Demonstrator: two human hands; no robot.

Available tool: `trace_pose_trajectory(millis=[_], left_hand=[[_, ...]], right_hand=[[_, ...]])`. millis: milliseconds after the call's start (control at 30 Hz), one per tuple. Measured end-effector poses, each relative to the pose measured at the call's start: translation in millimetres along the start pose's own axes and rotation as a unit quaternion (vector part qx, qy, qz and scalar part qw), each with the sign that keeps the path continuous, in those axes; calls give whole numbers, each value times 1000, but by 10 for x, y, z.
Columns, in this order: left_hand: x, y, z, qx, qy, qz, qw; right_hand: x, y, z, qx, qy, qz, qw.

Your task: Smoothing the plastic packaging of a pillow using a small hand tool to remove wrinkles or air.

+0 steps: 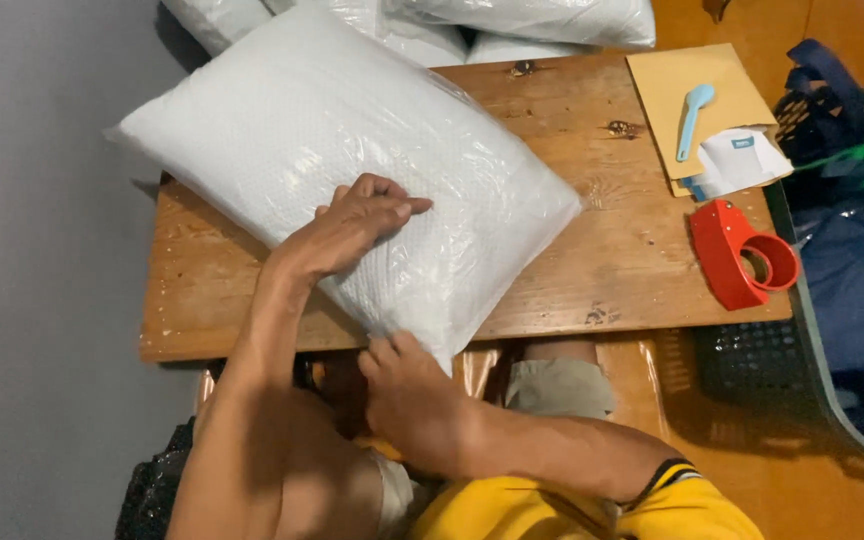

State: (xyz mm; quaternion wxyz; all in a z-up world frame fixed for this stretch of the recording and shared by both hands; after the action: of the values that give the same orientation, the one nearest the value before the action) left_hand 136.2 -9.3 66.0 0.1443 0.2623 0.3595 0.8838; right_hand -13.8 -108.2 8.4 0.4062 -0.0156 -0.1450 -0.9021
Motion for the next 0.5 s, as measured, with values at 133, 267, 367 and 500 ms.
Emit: trace_pose_trajectory(millis=[133, 267, 367, 500], left_hand=[[-5, -29, 5, -33, 9, -11, 999], [-21, -14, -12, -20, -5, -15, 1000], [-67, -53, -48, -28, 6, -22, 999], [-88, -129, -88, -45, 52, -86, 994]], right_hand=[[729, 135, -161, -330, 12, 247, 911], [743, 826, -60, -411, -5, 135, 902], [486, 1324, -367, -409, 330, -122, 842], [399, 1047, -538, -495, 268, -156, 812]])
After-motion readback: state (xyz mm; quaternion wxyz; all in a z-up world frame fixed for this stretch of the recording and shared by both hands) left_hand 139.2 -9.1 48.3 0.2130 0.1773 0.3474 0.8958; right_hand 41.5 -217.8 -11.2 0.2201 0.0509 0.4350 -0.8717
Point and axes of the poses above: each hand's wrist, its own x-axis away from the middle knuckle, its own z-axis out of the back of the hand, y = z × x, the point moved 2 cm from there along -x, towards the middle knuckle, and after that the axes turned 12 degrees about -z, right-handed, at the moved point
